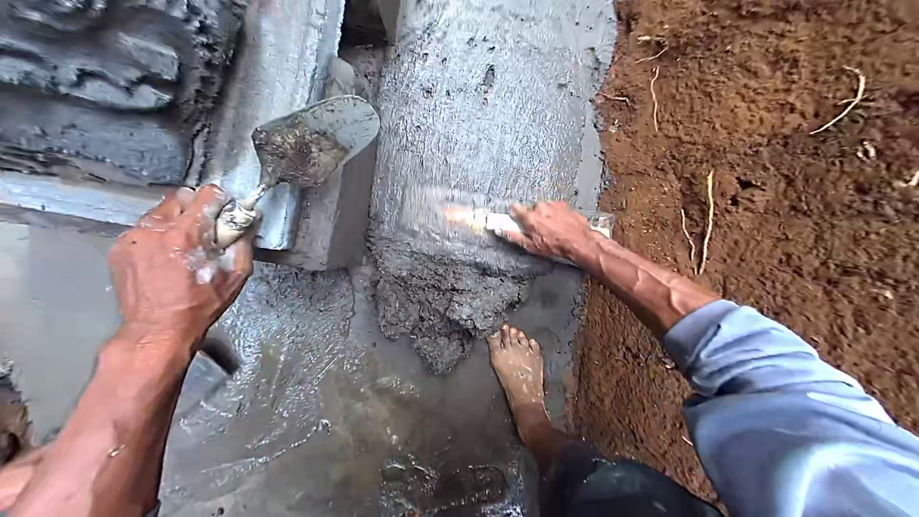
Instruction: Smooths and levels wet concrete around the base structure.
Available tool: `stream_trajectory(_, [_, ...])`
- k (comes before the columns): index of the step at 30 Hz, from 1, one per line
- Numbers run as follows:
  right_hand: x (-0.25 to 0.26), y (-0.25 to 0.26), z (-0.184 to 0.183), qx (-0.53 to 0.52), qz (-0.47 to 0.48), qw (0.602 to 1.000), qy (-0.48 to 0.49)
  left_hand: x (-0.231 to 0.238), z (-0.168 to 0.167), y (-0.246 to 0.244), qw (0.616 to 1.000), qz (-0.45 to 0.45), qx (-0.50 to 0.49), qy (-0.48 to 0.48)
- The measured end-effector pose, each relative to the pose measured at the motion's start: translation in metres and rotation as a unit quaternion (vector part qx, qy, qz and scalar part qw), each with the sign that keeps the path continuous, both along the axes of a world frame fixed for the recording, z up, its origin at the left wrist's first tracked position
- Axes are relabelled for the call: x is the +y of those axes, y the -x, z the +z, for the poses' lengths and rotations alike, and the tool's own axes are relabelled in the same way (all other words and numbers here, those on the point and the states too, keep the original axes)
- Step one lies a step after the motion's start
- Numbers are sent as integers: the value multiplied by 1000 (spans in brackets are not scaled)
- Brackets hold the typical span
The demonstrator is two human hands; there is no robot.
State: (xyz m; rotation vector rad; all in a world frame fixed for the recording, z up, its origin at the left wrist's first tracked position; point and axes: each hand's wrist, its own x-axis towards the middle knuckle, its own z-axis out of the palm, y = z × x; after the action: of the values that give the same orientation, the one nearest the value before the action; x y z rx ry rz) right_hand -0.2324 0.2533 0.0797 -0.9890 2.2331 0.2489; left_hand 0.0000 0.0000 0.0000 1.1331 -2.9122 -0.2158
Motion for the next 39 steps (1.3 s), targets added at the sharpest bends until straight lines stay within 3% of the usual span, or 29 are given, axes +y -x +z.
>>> stream_trajectory(6, [-21, -4, 63, -66, -38, 997, -18, -3, 0, -4, 1000, -8, 24, -9])
stream_trajectory(8, [-10, -5, 31, -24, -33, 999, 28, -3, 0, -3, 1000, -9, 24, -5])
stream_trajectory(10, [6, -6, -1, -26, 18, 999, -40, -4, 2, -2, 1000, -10, 17, -1])
stream_trajectory(12, [51, -24, -63, 105, 24, 985, 135, -3, 6, -2, 1000, -10, 17, -2])
stream_trajectory(15, [68, -17, -66, 85, -12, 994, 66, -2, 6, -2, 999, -15, 31, -7])
stream_trajectory(18, [92, -17, -117, 98, -101, 987, 79, 1, 5, 0, 999, 1, 25, -22])
stream_trajectory(22, [80, -80, -116, -2, -112, 992, 60, 8, 12, 4, 999, 23, 1, -37])
stream_trajectory(25, [83, -105, -143, -32, -110, 991, 71, 12, 16, 4, 999, 28, -7, -39])
stream_trajectory(34, [113, -51, -201, 28, -257, 965, 54, 13, 6, 4, 999, 29, 5, -13])
stream_trajectory(39, [114, -17, -207, 39, -294, 953, 71, 11, 8, 7, 999, 37, -1, -8])
